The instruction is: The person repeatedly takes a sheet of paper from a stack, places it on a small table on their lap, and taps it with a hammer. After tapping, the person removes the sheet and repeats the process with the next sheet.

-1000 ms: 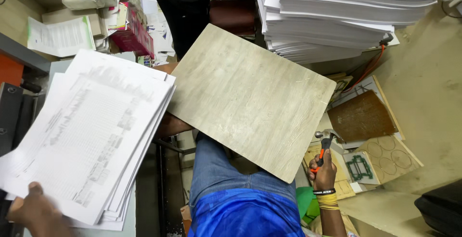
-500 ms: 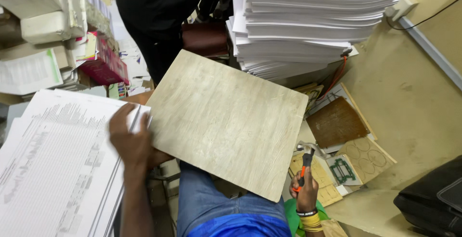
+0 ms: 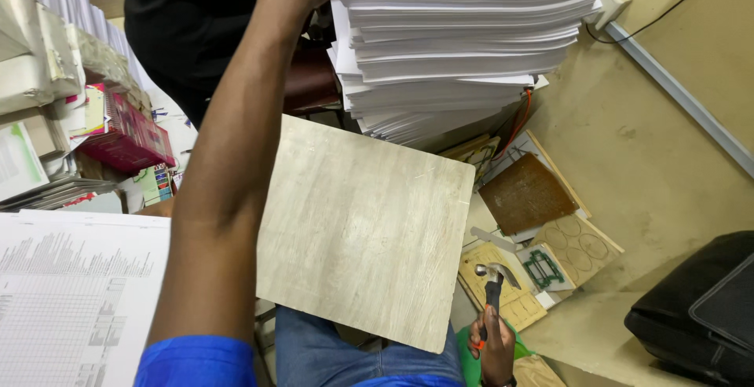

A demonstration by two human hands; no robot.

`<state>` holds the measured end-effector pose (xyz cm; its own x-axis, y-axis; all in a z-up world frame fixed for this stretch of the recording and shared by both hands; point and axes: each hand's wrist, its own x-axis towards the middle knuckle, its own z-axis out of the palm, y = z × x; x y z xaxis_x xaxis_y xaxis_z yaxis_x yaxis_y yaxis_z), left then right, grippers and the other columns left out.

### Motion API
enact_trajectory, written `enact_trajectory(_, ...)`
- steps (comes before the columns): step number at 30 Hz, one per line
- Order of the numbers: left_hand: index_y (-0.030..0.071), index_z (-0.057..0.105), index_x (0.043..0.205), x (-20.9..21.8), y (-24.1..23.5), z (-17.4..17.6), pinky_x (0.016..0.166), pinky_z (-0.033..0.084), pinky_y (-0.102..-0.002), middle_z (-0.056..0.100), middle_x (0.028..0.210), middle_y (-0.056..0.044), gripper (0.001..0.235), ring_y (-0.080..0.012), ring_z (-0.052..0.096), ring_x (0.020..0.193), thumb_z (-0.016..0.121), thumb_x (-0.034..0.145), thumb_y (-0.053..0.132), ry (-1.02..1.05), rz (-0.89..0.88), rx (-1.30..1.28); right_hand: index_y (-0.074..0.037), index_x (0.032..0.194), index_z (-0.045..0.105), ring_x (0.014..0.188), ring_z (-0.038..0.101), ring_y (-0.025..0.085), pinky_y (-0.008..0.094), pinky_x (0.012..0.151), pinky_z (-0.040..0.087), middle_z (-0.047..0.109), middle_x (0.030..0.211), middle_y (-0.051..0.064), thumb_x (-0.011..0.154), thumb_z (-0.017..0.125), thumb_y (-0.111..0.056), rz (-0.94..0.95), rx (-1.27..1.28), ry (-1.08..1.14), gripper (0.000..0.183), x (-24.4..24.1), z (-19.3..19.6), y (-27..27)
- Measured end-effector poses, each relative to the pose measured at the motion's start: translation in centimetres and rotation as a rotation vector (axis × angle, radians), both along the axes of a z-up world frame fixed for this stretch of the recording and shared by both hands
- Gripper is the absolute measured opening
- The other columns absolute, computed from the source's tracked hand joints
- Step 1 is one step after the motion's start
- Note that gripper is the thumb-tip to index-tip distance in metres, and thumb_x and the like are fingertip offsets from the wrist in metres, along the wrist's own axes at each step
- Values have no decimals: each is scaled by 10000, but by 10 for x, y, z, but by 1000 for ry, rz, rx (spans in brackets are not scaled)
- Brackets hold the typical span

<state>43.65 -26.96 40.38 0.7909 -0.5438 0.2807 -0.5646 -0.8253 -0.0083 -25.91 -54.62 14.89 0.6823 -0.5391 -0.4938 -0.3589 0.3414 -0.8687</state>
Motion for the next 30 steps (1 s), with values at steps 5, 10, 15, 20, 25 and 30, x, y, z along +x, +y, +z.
enact_trajectory(5,198,381,629,-25,1,4,389,191,-352,361,563,68,559,-105,329,473,743,921,-112,-152,-81,-148,-54,768,480,417,331,201,366,377,282,411,554,109,1153,502,-406,97,-95,-75,522,5,0,-12)
enact_trajectory(10,179,792,947,-39,0,14,541,522,-427,768,843,-1,97,-253,731,773,855,877,199,-61,-3,-48,-50,773,494,410,363,192,344,368,306,431,554,101,1154,494,-381,73,-115,-120,505,11,0,-12)
enact_trajectory(15,138,669,772,-56,3,18,410,391,-416,643,703,-12,298,-244,630,599,734,695,-142,-392,-133,-179,-50,734,491,400,363,188,330,355,301,429,537,105,1134,513,-399,58,-119,-139,532,16,6,-2)
enact_trajectory(20,119,699,951,-153,-34,43,943,561,-475,667,774,-27,285,-186,603,657,514,1013,-89,-276,-348,-193,-48,741,475,405,358,208,360,374,279,431,551,121,1147,500,-385,66,-105,-86,528,8,-1,-3)
enact_trajectory(25,204,290,1691,-145,-26,11,1303,161,-612,171,1798,-161,1318,-421,240,1614,930,606,590,-160,-326,117,-46,736,492,390,359,204,354,358,268,440,537,123,1129,529,-382,50,-106,-68,519,6,-3,-8)
enact_trajectory(30,66,719,1389,-105,-32,13,1113,474,-506,750,1429,-152,378,-361,699,1261,658,1019,17,-457,-368,-139,-32,754,496,398,339,199,364,373,283,430,555,128,1141,540,-371,26,-59,-116,516,2,-4,-17)
